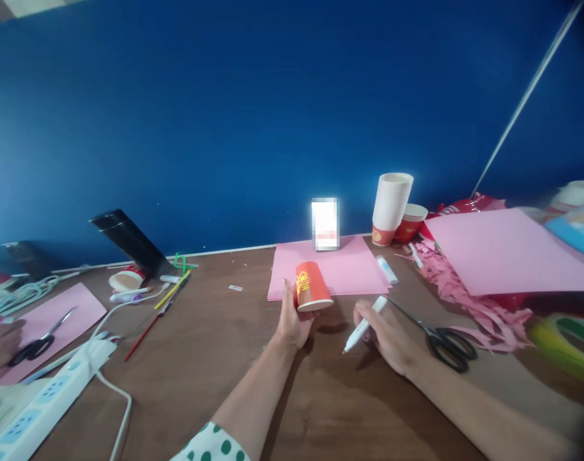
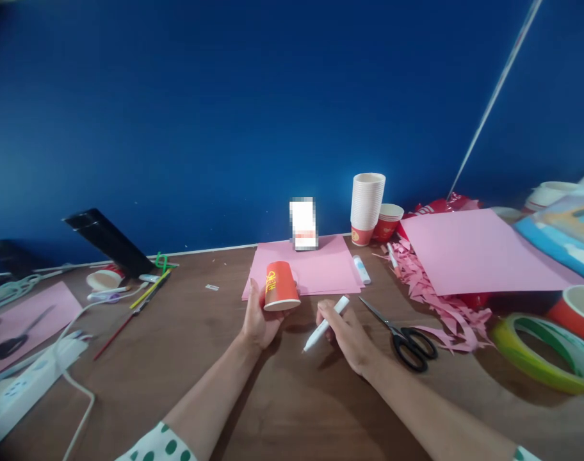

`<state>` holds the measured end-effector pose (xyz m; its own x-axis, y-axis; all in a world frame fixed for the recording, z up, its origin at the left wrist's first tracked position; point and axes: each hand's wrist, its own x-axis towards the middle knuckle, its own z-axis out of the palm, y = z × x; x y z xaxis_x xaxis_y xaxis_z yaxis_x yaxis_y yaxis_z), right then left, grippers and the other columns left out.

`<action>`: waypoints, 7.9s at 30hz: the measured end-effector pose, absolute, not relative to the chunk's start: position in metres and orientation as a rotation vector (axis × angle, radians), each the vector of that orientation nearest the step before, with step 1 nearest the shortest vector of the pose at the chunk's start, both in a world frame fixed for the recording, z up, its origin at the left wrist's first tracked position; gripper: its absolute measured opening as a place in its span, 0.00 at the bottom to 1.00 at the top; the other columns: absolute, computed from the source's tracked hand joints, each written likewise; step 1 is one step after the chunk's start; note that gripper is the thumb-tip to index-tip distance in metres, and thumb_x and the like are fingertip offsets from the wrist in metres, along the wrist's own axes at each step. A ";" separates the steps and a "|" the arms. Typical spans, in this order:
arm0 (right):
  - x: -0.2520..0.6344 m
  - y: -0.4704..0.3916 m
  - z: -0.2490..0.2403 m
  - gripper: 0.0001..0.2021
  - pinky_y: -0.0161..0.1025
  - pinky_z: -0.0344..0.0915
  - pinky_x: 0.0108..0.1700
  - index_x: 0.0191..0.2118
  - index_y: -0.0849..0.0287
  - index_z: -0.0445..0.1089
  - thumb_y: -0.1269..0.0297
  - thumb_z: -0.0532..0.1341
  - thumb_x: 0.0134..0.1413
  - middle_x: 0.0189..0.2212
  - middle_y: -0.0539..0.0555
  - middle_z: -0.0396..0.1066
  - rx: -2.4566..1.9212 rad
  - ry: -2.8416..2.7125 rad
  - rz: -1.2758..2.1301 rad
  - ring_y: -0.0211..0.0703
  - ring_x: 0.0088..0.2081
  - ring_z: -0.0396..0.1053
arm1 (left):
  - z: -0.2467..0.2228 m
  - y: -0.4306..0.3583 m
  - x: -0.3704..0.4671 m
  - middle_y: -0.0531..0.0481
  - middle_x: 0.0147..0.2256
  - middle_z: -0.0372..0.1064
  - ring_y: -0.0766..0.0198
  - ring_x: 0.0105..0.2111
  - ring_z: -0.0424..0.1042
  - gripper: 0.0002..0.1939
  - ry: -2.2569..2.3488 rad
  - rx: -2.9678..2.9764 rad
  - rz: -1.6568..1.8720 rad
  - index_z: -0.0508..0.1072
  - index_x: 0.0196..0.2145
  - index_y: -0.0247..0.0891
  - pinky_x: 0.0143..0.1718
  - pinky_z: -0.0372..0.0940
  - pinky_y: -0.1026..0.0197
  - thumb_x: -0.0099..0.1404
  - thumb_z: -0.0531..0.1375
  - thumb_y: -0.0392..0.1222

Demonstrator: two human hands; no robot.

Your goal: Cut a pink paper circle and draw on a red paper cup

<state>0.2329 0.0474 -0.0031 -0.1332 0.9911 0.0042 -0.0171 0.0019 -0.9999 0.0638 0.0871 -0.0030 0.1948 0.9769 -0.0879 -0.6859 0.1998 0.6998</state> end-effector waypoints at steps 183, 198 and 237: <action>0.232 0.053 -0.009 0.31 0.46 0.45 0.61 0.58 0.65 0.55 0.72 0.56 0.44 0.55 0.59 0.59 -1.547 -2.181 0.175 0.52 0.61 0.43 | -0.005 0.076 0.066 0.46 0.50 0.68 0.58 0.57 0.57 0.15 0.827 1.125 1.264 0.73 0.43 0.40 0.60 0.46 0.59 0.56 0.61 0.39; 0.231 0.055 -0.014 0.34 0.45 0.45 0.60 0.58 0.64 0.56 0.76 0.56 0.39 0.53 0.59 0.61 -1.547 -2.205 0.149 0.52 0.61 0.44 | -0.009 0.075 0.065 0.45 0.50 0.68 0.54 0.54 0.61 0.18 0.890 1.184 1.154 0.73 0.45 0.38 0.59 0.50 0.55 0.57 0.60 0.44; 0.237 0.048 -0.003 0.46 0.53 0.35 0.62 0.64 0.60 0.43 0.52 0.63 0.39 0.61 0.58 0.51 -1.403 -2.270 0.397 0.57 0.64 0.35 | -0.021 0.085 0.058 0.43 0.52 0.65 0.56 0.54 0.61 0.21 0.880 1.480 1.243 0.68 0.49 0.36 0.58 0.50 0.52 0.65 0.47 0.50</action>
<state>0.2370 0.0481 -0.0034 -0.3885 0.8959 0.2155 0.7697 0.4441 -0.4587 0.0577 0.0845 -0.0206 0.2156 0.9386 0.2692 -0.0579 -0.2629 0.9631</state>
